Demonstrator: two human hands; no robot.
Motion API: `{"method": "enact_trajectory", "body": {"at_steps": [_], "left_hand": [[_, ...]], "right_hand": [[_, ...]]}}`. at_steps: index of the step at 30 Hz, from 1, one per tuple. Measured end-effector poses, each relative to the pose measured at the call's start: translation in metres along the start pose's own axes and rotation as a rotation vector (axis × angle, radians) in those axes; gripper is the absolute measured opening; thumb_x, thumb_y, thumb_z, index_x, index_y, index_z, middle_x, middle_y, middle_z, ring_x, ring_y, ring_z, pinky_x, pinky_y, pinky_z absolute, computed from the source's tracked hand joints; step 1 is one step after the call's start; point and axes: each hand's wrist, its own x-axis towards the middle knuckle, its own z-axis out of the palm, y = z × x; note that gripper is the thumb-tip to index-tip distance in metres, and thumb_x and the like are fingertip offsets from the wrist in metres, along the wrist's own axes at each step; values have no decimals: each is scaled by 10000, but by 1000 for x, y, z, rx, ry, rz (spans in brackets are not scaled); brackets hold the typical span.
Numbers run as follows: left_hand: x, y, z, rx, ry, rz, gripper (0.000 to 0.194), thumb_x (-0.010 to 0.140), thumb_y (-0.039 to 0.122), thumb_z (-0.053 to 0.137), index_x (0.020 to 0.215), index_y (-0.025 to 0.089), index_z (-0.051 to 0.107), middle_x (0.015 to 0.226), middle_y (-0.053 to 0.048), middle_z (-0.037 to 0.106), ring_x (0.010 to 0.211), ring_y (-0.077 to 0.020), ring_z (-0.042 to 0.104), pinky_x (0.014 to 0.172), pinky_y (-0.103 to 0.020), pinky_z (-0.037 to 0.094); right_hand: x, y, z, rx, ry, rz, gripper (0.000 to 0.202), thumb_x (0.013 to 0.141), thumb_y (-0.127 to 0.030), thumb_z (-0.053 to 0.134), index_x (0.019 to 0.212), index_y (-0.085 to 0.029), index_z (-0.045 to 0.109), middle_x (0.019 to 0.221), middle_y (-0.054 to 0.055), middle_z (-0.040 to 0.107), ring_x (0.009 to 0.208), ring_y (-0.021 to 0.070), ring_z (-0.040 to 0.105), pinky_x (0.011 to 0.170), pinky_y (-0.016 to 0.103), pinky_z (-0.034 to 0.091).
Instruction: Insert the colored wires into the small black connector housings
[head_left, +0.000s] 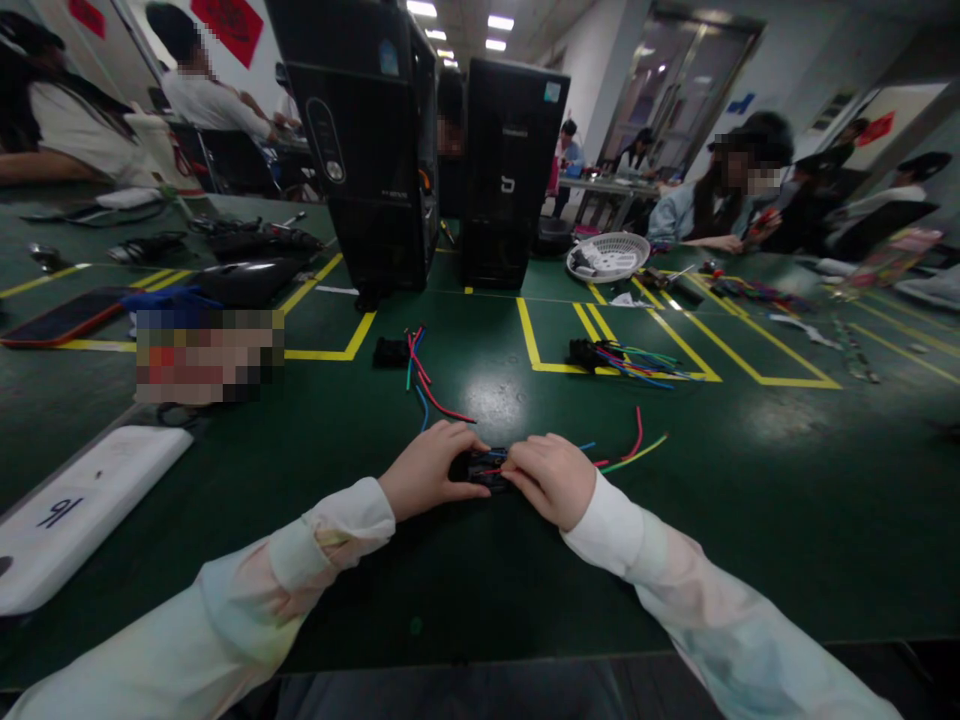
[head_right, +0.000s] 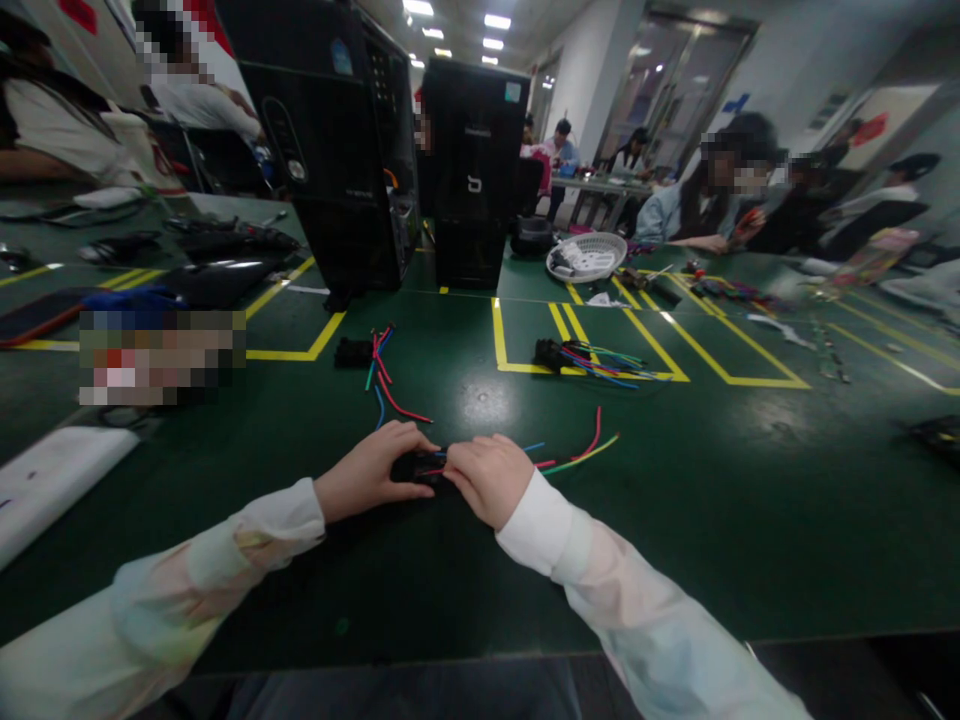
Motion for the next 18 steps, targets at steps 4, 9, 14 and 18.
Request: {"method": "enact_trajectory", "body": {"at_steps": [4,9,14,18], "left_hand": [[1,0,0,3,0,-2,428,680,486,657,974,191,561,966,-45,569,898,-212,487,769,-329,402],[1,0,0,-4,0,0,409,685,485,652,958,193,568,958,-43,574,885,-210,491,760,-324,400],[0,1,0,0,4,-3,411,682,480,658,961,194,563,959,-41,570,887,-208,490,762,-323,400],[0,1,0,5,4,-7,417,680,473,662,968,189,560,957,-42,569,890,-210,489,762,-324,403]], "right_hand": [[-1,-2,4,21,79,14,170,884,-233,413,747,-174,495,690,16,565,653,130,483,600,252,269],[-2,4,4,104,26,-153,164,874,-246,422,752,-177,506,675,12,570,631,127,479,593,253,271],[-2,6,5,122,60,-105,129,869,-217,428,775,-178,507,701,13,576,657,128,498,606,251,296],[-1,2,10,95,150,-26,173,897,-228,387,787,-174,509,719,24,556,679,132,501,613,247,315]]}}
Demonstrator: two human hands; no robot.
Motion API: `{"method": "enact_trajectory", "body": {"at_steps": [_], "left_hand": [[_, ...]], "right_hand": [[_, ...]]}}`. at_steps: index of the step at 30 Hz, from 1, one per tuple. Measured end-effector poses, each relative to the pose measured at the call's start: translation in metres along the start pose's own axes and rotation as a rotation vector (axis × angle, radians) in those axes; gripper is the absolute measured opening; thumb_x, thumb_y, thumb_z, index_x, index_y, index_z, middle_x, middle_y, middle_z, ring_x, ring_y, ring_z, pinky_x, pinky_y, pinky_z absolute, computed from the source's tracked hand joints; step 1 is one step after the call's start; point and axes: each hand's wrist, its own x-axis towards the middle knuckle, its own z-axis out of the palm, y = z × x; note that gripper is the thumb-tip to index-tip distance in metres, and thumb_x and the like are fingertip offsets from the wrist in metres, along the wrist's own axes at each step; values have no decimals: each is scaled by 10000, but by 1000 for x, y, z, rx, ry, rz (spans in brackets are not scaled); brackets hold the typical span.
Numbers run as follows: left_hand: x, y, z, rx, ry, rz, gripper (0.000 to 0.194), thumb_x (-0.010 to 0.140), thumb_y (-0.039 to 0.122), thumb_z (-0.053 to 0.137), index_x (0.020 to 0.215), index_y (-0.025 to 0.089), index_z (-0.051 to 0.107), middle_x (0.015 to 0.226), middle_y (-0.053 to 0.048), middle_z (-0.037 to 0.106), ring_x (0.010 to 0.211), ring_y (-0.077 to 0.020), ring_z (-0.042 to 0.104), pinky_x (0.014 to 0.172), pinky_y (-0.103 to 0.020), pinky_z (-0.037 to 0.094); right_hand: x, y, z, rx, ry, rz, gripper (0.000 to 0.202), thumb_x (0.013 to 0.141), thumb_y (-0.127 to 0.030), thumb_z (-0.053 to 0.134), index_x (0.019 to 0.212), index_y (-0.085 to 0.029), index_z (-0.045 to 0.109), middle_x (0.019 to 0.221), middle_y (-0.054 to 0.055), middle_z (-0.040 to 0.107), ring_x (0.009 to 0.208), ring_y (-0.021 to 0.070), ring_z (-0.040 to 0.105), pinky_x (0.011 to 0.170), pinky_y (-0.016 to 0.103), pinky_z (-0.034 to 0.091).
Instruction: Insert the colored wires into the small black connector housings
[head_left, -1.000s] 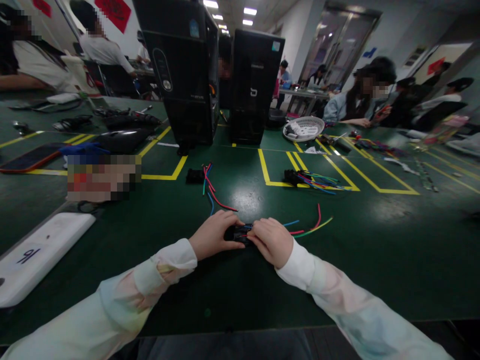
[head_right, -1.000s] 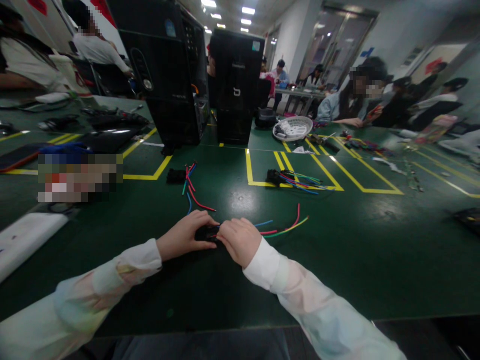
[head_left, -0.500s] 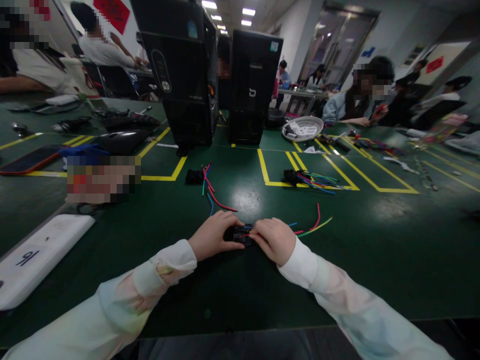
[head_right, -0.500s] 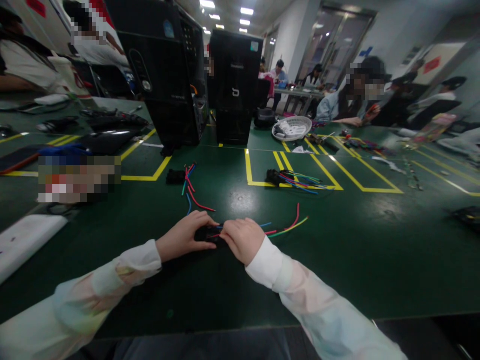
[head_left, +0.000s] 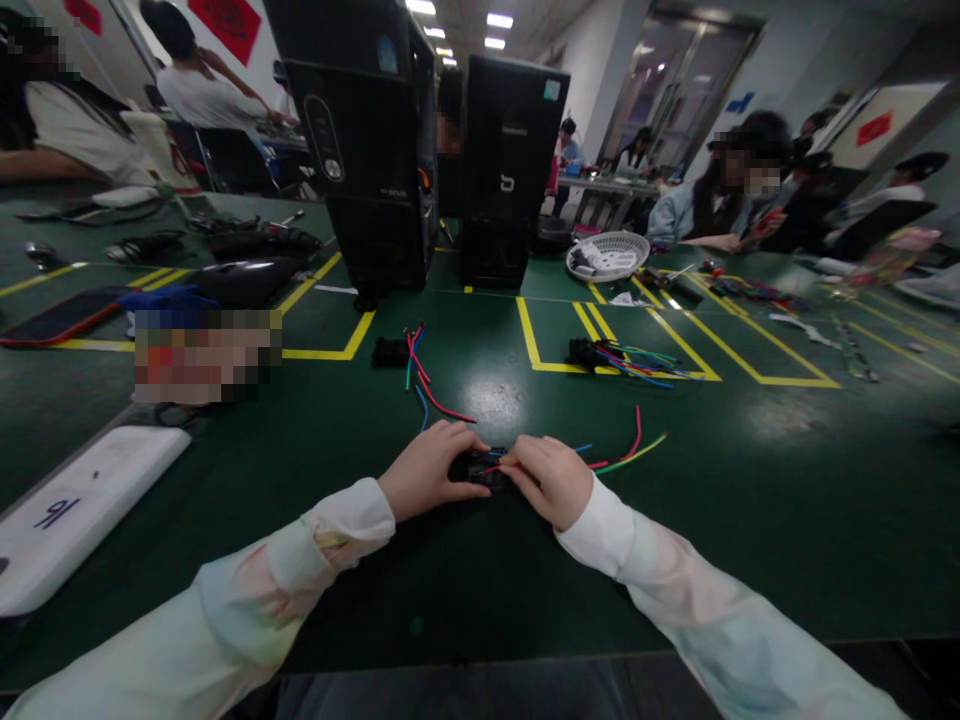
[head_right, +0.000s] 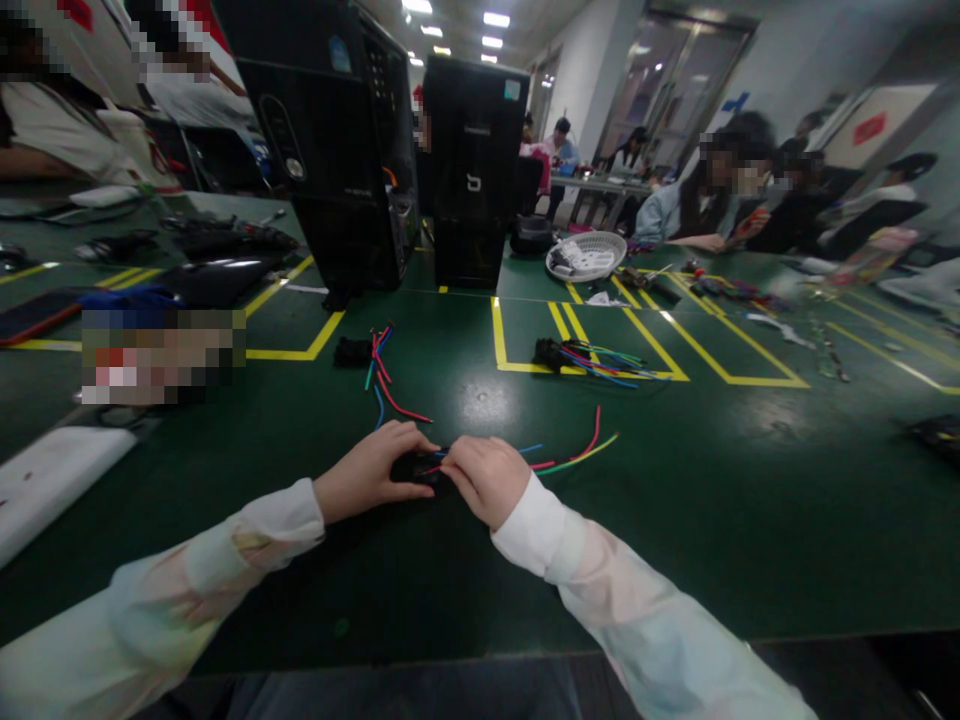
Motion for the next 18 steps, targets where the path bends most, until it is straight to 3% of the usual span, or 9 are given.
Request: {"method": "enact_trajectory", "body": {"at_steps": [3,9,18], "left_hand": [[0,0,0,-1,-4,2,418,682,473,661,976,193,560,966,-41,570,898,-211,489,768,-325,403],[1,0,0,0,-5,4,411,684,475,659,966,192,561,964,-42,575,895,-212,494,768,-327,402],[0,-2,2,7,7,4,420,677,475,664,966,188,561,958,-44,570,893,-212,491,764,-326,405]], "right_hand": [[-1,-1,0,-12,22,-1,191,899,-233,380,777,-170,512,715,29,543,662,132,484,603,250,313],[0,2,-7,66,-81,-147,124,853,-224,450,760,-172,514,656,4,541,620,123,459,591,262,282],[0,-2,1,-30,23,13,185,889,-210,377,754,-168,496,702,28,521,673,138,471,605,258,307]]}}
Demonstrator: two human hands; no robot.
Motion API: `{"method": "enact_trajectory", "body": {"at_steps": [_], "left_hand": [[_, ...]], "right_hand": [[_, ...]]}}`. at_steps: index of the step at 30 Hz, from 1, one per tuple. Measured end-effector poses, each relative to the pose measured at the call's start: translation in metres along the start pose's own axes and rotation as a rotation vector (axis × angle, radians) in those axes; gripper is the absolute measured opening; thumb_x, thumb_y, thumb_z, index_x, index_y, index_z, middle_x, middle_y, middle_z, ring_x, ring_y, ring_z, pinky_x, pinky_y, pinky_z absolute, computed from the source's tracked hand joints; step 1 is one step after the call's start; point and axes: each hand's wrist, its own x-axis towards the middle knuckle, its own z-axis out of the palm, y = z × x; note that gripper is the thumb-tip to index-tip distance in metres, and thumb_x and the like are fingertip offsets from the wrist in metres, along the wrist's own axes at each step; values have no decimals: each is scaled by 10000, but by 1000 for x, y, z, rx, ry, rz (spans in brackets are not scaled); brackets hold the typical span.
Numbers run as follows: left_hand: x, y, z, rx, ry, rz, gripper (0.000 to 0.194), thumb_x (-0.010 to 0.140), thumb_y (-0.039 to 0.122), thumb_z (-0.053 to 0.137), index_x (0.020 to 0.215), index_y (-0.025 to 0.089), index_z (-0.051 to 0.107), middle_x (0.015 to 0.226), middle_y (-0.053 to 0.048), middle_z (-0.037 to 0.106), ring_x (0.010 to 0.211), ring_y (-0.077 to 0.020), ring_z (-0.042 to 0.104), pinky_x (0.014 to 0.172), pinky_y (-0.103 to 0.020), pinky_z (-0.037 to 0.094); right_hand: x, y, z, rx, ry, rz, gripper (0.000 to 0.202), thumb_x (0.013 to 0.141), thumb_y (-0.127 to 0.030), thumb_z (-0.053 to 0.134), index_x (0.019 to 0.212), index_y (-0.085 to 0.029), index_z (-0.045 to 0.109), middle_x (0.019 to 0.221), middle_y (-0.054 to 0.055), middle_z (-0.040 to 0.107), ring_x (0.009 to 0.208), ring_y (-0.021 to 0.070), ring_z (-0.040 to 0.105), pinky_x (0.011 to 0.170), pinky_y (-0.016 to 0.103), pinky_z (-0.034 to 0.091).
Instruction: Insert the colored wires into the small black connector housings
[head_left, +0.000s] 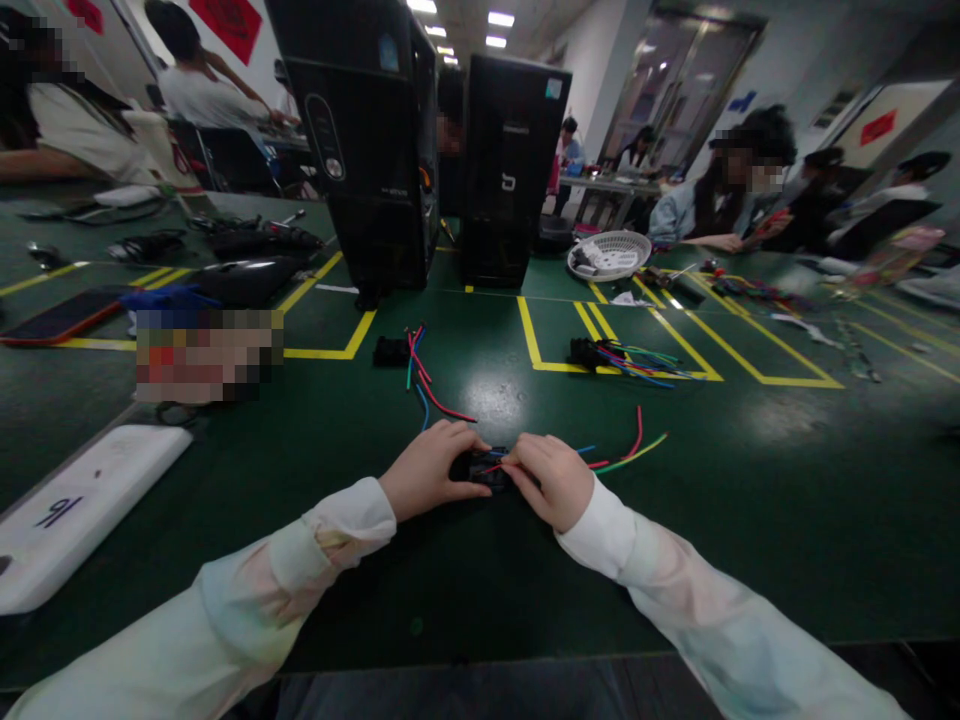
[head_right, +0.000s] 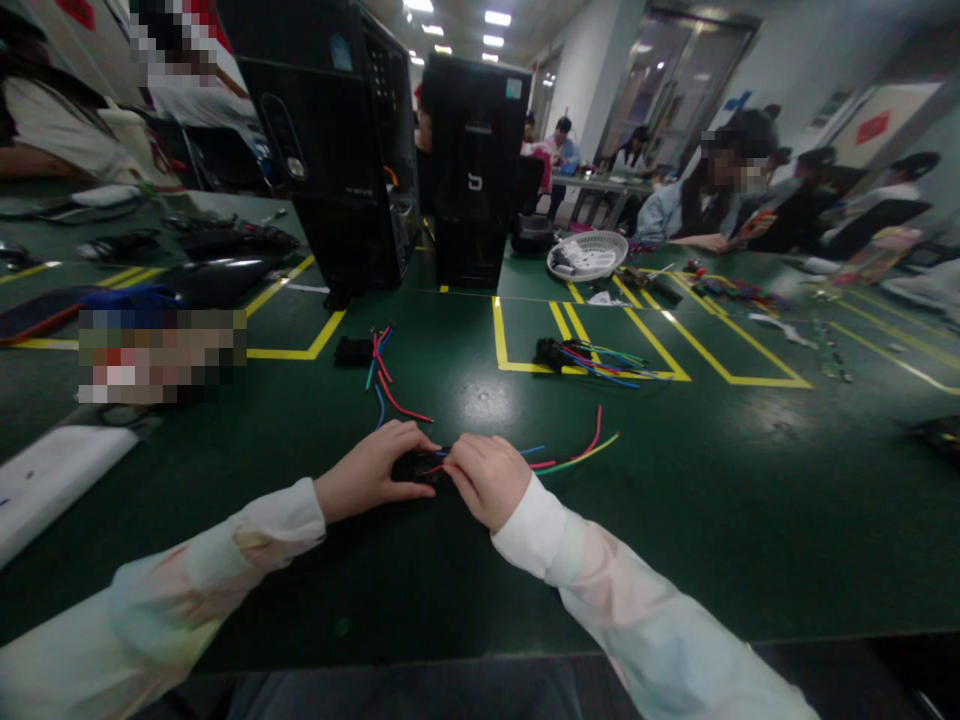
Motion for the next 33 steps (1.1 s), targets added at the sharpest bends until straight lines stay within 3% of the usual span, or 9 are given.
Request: {"method": "enact_trajectory", "body": {"at_steps": [8,17,25,33], "left_hand": [[0,1,-1,-17,-8,2,421,681,484,656,976,197,566,962,-41,576,893,-209,492,764,-324,399],[0,2,-2,-13,-15,0,436,682,500,648,990,202,569,961,-43,576,891,-212,491,759,-320,396],[0,2,-2,-24,-20,-1,422,682,485,655,983,202,571,977,-46,575,901,-216,490,776,-334,396],[0,2,-2,-19,-16,-10,410,681,480,658,962,194,571,950,-43,575,889,-212,493,759,-325,402]], "right_hand": [[-1,5,-5,144,-70,-145,149,878,-213,405,793,-173,521,701,26,562,659,134,483,607,262,311],[-1,0,-1,111,32,-70,178,892,-210,374,797,-170,520,713,33,564,665,134,494,611,255,324],[0,7,-10,62,-166,-115,143,873,-212,404,798,-184,523,722,21,592,672,131,515,608,255,295],[-2,-1,-1,71,-16,-68,161,886,-210,395,786,-173,516,711,21,597,651,127,508,616,255,298]]}}
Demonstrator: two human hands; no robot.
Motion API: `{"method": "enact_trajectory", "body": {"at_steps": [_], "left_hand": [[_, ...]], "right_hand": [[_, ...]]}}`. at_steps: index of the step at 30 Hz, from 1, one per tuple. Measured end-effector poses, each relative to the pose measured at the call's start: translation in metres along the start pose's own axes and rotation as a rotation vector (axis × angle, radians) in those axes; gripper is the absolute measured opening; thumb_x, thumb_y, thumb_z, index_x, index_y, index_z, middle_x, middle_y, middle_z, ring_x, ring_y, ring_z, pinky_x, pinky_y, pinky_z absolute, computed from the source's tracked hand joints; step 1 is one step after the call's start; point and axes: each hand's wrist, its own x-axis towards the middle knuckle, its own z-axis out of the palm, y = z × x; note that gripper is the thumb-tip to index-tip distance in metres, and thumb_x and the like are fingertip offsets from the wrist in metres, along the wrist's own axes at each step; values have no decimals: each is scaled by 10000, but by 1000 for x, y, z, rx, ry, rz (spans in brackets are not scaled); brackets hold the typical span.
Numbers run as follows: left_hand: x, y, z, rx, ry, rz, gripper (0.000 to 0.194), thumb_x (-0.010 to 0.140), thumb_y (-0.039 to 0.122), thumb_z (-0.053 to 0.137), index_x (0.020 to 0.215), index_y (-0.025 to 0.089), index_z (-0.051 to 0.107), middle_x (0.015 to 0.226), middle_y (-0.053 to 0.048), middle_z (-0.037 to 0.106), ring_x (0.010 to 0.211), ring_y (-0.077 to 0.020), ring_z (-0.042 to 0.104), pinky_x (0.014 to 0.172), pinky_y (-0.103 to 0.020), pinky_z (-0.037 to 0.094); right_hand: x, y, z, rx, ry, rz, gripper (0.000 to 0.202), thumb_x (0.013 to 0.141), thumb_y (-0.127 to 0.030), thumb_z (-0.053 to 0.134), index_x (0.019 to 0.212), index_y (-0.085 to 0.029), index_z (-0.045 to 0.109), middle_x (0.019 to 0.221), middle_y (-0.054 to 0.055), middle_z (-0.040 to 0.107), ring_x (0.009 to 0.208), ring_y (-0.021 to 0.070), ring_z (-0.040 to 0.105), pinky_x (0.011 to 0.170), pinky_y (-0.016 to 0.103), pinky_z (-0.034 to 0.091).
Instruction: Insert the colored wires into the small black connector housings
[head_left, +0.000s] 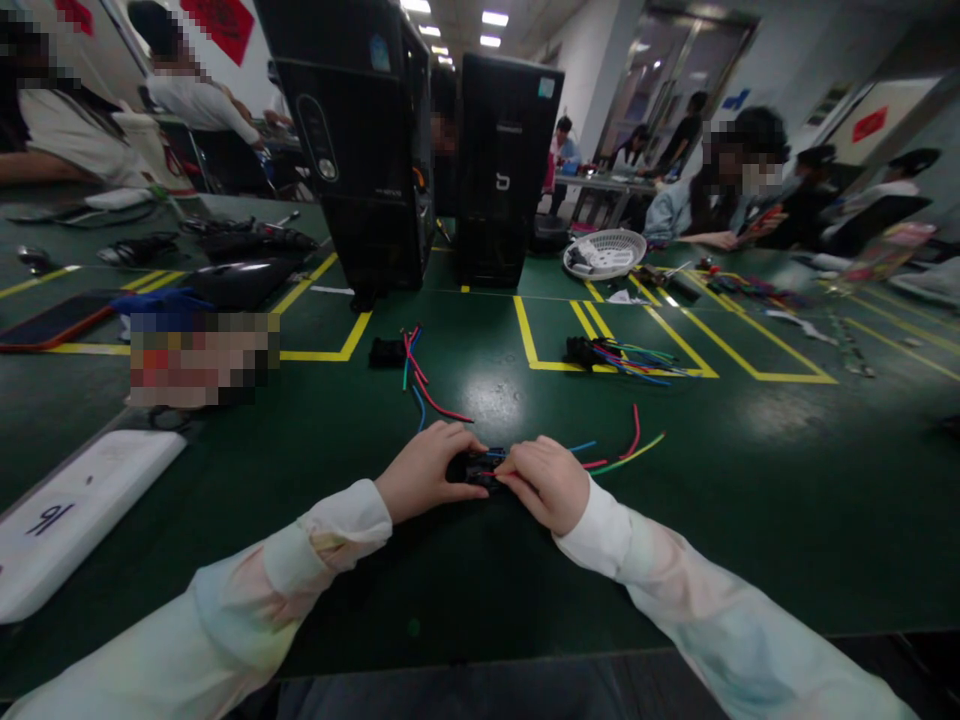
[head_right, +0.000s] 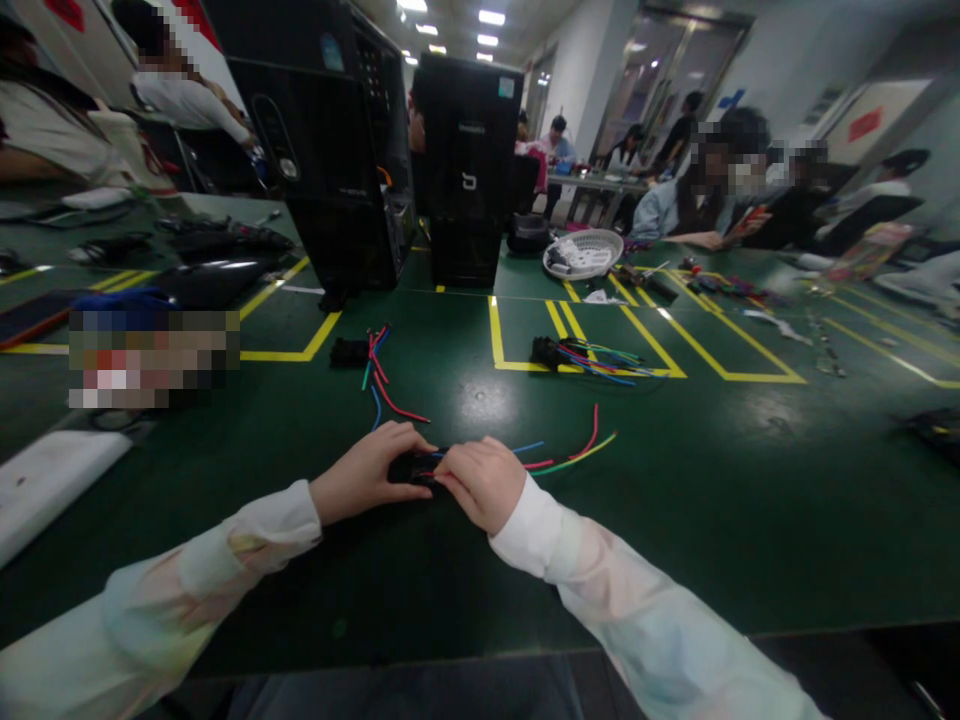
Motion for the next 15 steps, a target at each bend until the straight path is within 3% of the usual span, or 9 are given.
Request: {"method": "enact_trajectory", "body": {"at_steps": [3,10,15], "left_hand": [[0,1,0,0,-8,-1,414,685,475,657,977,196,569,960,-43,574,893,-212,491,769,-330,401],[0,-1,0,-11,-6,-5,426,676,478,663,986,200,569,966,-43,571,900,-212,488,773,-332,402],[0,-2,1,-13,1,0,430,675,482,662,986,201,568,964,-44,570,890,-209,491,764,-330,405]], "right_hand": [[0,0,0,3,18,2,162,884,-208,395,786,-173,519,706,20,596,650,129,508,616,254,302],[1,3,-7,-18,-117,35,123,876,-198,414,834,-188,529,751,9,609,688,126,529,634,257,301],[0,4,-8,6,-113,16,122,875,-202,416,831,-186,529,752,16,598,691,128,523,638,258,305]]}}
